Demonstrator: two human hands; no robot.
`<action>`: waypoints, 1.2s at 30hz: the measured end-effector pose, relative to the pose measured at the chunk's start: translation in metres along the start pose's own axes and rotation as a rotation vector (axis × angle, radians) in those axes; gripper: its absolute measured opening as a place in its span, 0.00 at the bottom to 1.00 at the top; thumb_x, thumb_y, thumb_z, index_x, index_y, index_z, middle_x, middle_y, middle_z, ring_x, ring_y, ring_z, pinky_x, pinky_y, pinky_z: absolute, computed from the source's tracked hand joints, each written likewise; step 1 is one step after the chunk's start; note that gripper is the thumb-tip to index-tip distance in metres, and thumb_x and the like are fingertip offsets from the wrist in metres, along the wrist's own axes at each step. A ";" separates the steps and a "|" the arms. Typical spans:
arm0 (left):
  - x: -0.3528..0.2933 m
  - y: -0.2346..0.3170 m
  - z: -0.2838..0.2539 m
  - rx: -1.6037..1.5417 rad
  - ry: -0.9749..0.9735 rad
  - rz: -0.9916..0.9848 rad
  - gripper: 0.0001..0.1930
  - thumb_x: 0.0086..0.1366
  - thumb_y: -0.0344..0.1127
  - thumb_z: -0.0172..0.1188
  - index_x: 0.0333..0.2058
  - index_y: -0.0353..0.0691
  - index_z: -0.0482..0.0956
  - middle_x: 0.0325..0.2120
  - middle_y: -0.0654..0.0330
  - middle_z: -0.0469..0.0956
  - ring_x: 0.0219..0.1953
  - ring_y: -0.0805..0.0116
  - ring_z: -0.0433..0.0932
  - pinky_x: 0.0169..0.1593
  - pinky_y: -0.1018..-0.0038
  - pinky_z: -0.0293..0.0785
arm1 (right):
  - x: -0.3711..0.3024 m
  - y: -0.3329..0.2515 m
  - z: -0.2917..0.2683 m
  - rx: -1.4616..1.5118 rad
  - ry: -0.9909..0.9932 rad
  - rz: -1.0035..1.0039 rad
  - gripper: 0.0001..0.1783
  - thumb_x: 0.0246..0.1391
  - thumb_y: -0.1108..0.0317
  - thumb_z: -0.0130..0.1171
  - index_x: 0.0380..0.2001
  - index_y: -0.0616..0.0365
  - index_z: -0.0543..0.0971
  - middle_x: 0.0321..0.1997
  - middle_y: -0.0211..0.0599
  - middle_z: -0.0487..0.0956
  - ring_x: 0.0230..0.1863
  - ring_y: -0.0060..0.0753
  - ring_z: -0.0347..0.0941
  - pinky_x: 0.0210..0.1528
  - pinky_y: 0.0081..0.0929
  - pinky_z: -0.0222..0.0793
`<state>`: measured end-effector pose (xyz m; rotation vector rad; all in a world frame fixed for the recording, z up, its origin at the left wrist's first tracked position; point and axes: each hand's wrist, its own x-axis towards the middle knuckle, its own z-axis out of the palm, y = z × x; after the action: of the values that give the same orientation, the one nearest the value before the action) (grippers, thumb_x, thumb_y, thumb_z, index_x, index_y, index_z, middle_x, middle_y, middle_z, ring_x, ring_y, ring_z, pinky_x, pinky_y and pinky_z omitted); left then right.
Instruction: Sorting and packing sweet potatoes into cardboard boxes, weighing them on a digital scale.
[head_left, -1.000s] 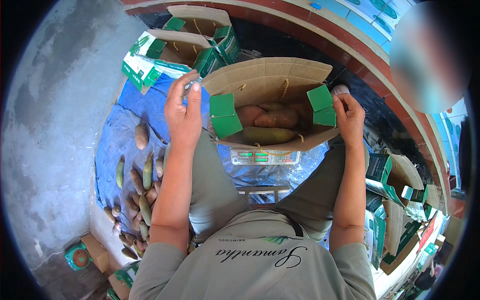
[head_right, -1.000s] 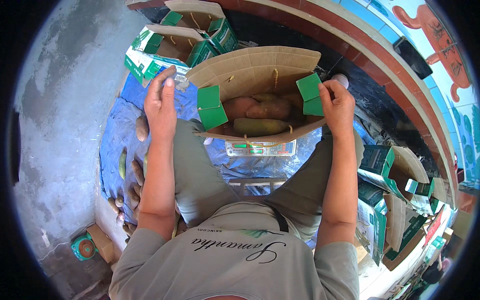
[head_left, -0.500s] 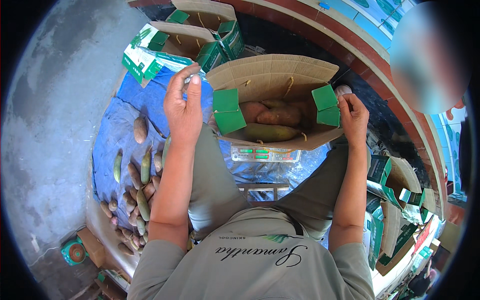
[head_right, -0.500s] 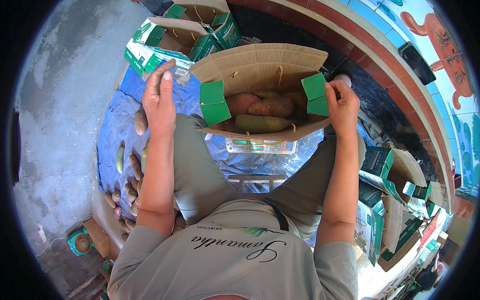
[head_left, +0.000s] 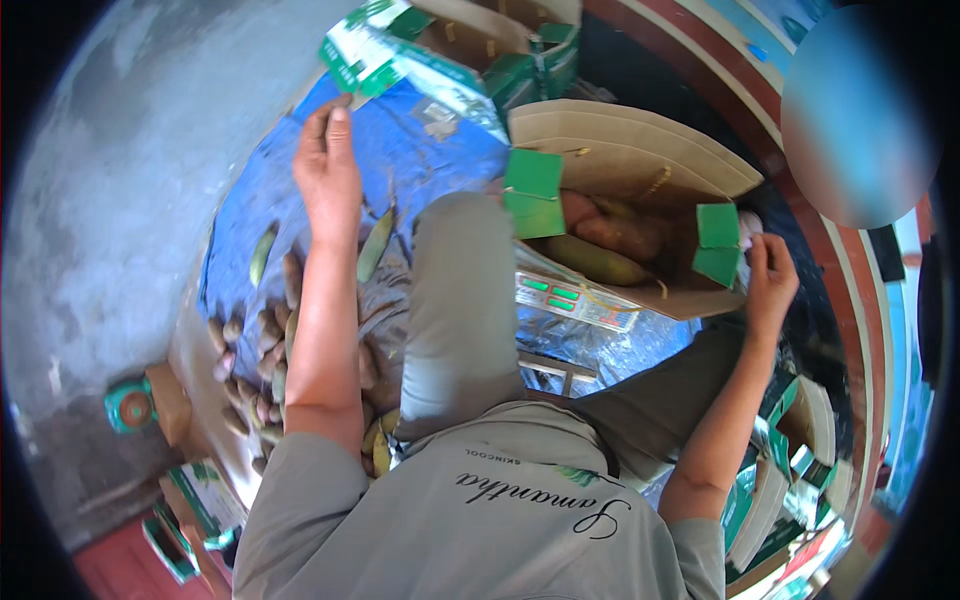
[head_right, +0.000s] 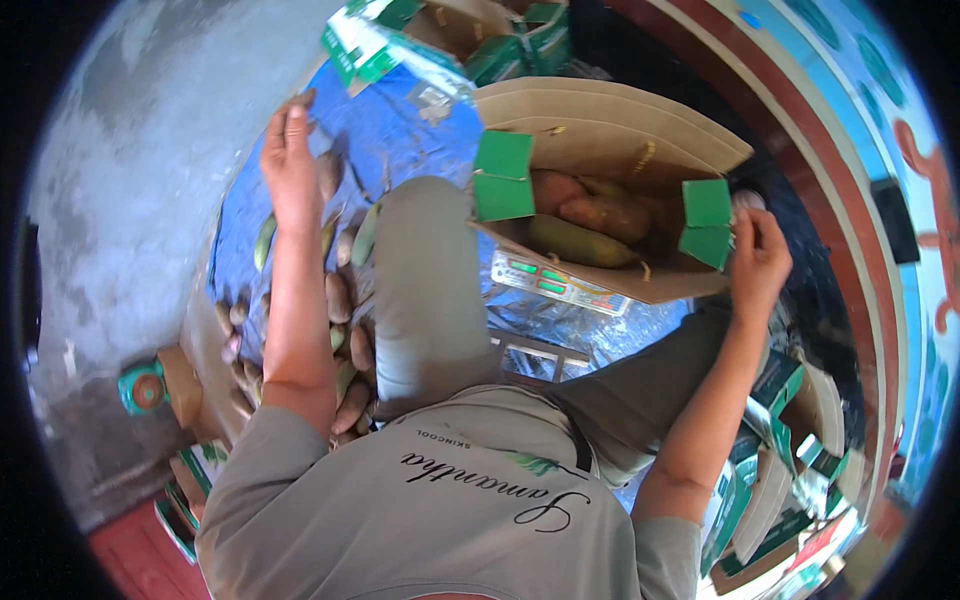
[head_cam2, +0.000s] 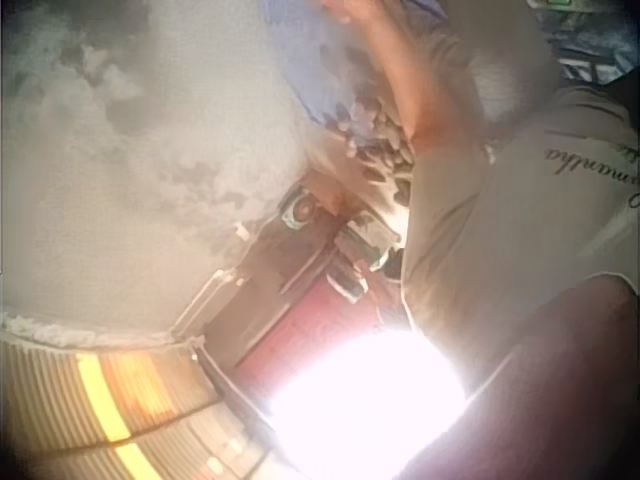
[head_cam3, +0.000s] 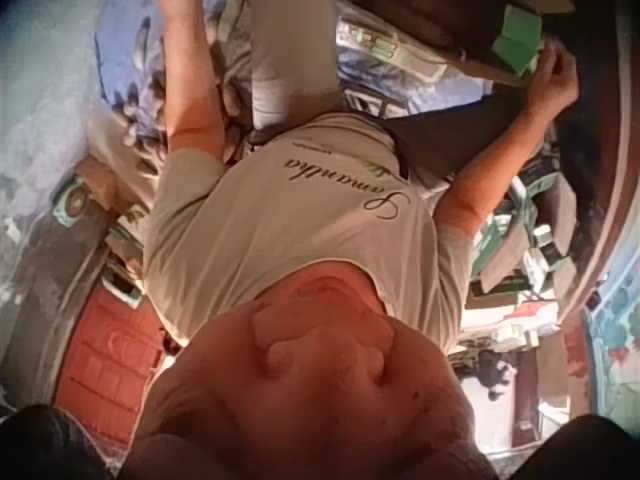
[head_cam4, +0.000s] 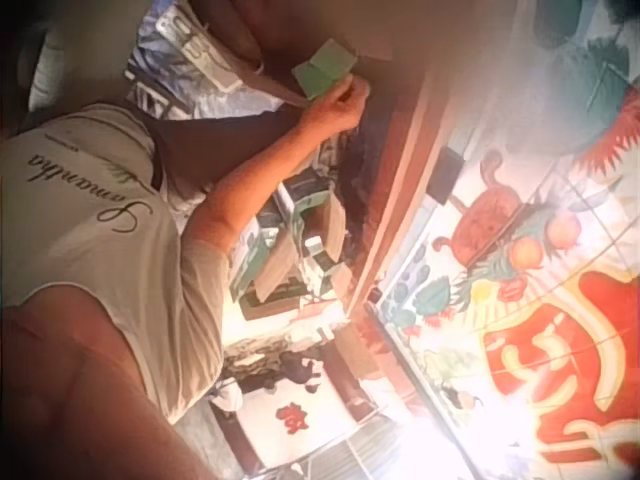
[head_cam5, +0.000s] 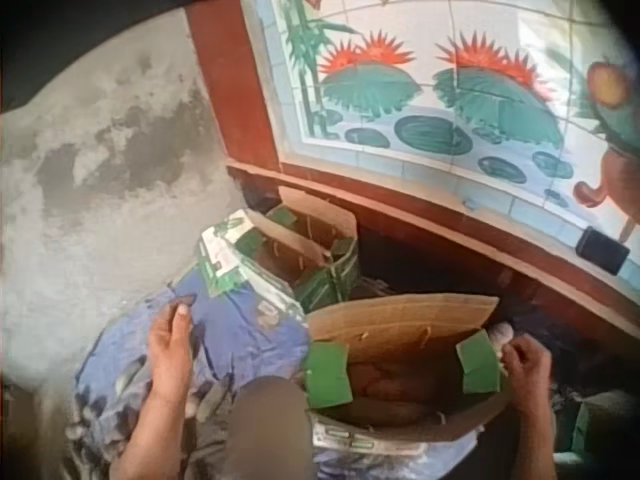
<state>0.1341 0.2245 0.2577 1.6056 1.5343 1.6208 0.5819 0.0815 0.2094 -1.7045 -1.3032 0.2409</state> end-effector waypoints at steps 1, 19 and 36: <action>-0.004 -0.016 -0.009 0.020 0.021 -0.007 0.14 0.66 0.37 0.50 0.42 0.32 0.76 0.38 0.55 0.78 0.41 0.68 0.73 0.49 0.74 0.67 | 0.000 0.000 -0.003 -0.056 0.002 0.023 0.05 0.56 0.72 0.54 0.30 0.63 0.76 0.23 0.29 0.73 0.26 0.16 0.66 0.30 0.16 0.63; -0.266 -0.264 -0.143 0.993 -0.747 -0.979 0.23 0.56 0.50 0.50 0.45 0.43 0.76 0.43 0.45 0.76 0.48 0.48 0.74 0.53 0.59 0.68 | 0.002 0.005 -0.001 -0.212 -0.002 0.039 0.10 0.59 0.66 0.53 0.29 0.62 0.75 0.23 0.30 0.74 0.27 0.18 0.67 0.31 0.17 0.65; -0.218 -0.301 -0.098 0.938 -0.596 -0.991 0.30 0.53 0.45 0.58 0.54 0.44 0.65 0.54 0.48 0.65 0.57 0.50 0.64 0.58 0.62 0.63 | 0.009 0.026 -0.020 -0.207 0.239 0.080 0.13 0.60 0.63 0.51 0.30 0.61 0.77 0.27 0.29 0.75 0.30 0.19 0.69 0.36 0.17 0.66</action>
<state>-0.0144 0.0959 -0.0724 1.0951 2.2598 -0.1362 0.6154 0.0779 0.2031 -1.8971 -1.1148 -0.0536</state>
